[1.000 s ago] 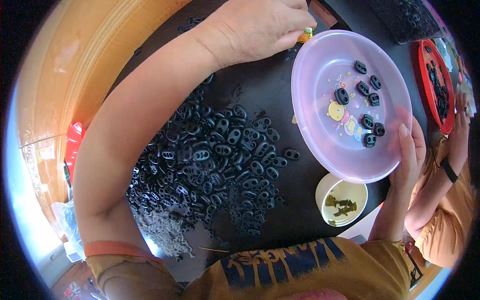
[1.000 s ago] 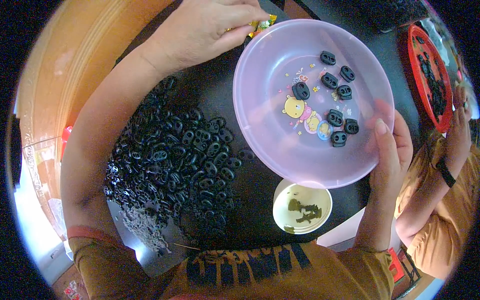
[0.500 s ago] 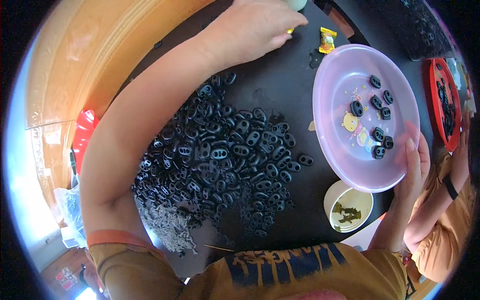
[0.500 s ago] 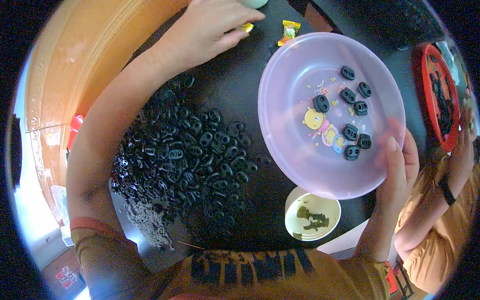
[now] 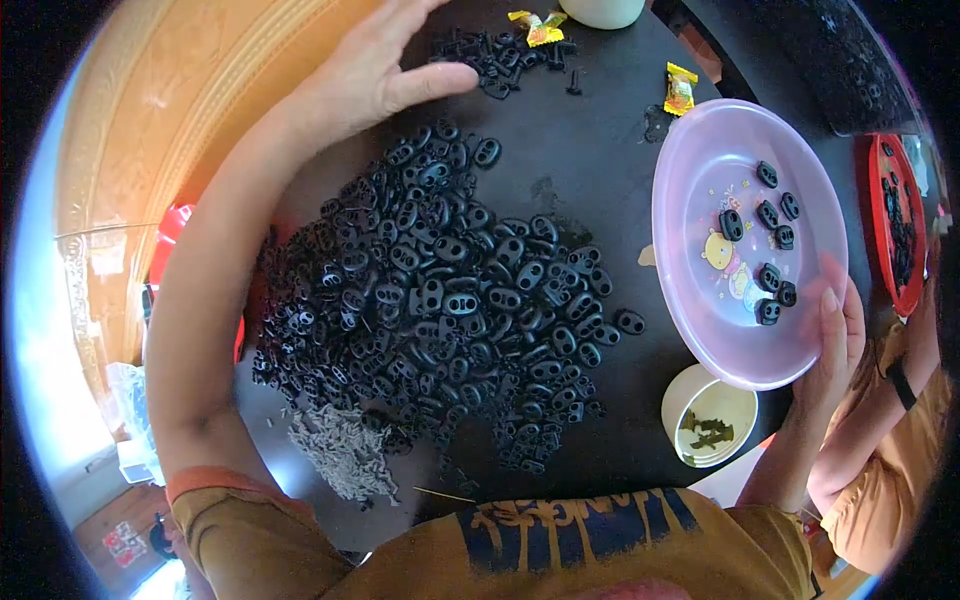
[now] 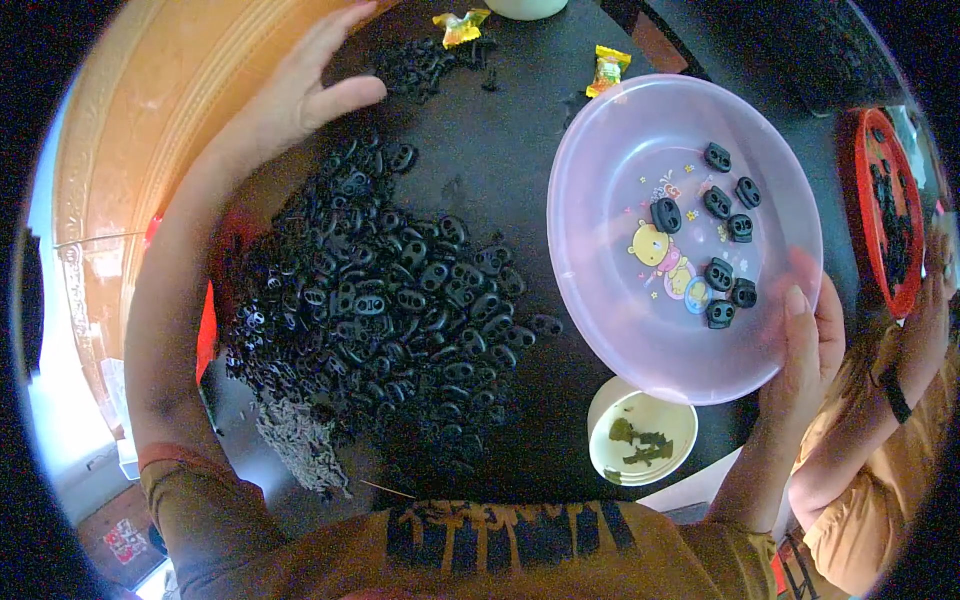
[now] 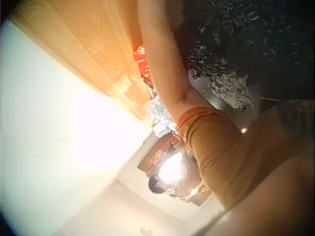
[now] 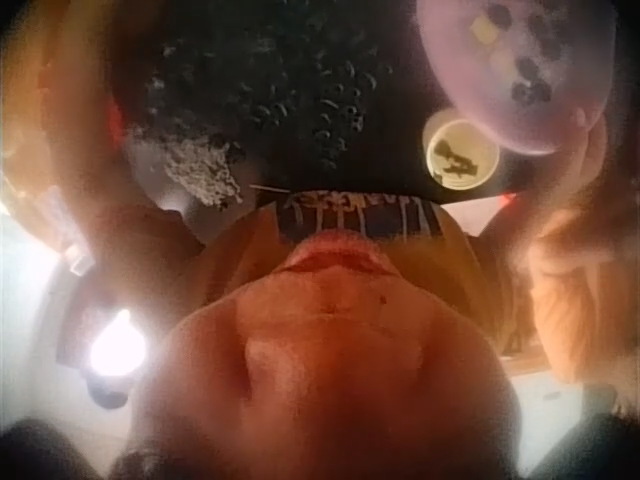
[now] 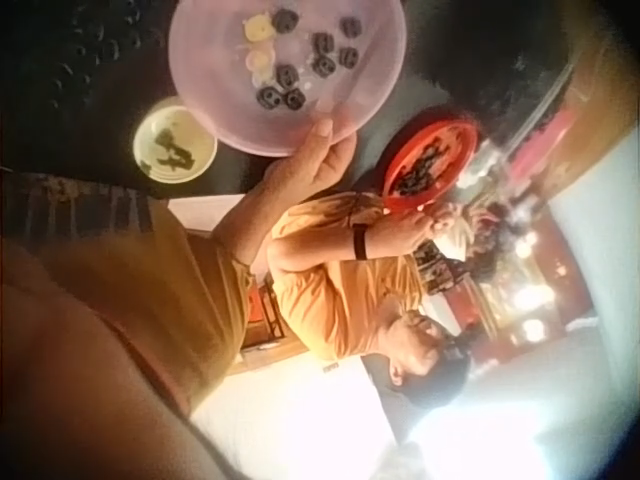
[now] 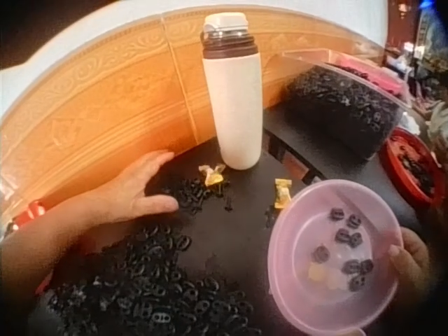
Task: The person assembles plastic cord locks by fitting springs into plastic components and connecting the parts together by hand, then sorts components and finished pieces across the table, plates, and containers.
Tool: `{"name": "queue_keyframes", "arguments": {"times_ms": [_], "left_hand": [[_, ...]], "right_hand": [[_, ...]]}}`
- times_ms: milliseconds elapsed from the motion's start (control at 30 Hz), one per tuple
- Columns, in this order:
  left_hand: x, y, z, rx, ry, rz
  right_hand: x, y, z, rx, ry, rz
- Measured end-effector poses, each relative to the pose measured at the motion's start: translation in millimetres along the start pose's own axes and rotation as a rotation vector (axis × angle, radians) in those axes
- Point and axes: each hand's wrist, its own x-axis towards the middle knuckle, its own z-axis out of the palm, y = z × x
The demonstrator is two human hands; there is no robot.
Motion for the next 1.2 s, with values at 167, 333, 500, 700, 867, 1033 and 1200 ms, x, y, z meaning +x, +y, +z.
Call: {"name": "queue_keyframes", "arguments": {"times_ms": [167,333,500,700,867,1033,1200], "left_hand": [[22.5,0.1,16.8,-0.001,-0.111,0.110],[41.4,-0.2,27.5,0.090,-0.056,0.196],[45.5,-3.6,27.1,0.000,-0.009,0.177],[43.1,25.1,27.5,-0.106,-0.001,0.129],[44.6,44.8,40.5,0.019,0.147,0.159],[49.8,30.2,51.7,-0.142,0.237,0.229],[40.0,23.5,37.9,-0.120,0.348,0.197]], "right_hand": [[1.6,5.0,-8.5,0.017,-0.060,0.003],[2.5,4.3,-9.4,0.041,-0.055,0.026],[2.2,-0.8,-2.0,0.028,-0.021,0.017],[-0.4,-1.9,-3.3,0.037,-0.014,0.017],[0.0,-0.4,-6.8,0.028,-0.035,0.028],[-2.0,-8.9,-0.2,-0.100,-0.032,-0.012],[3.1,-9.3,4.1,-0.085,-0.062,-0.025]]}}
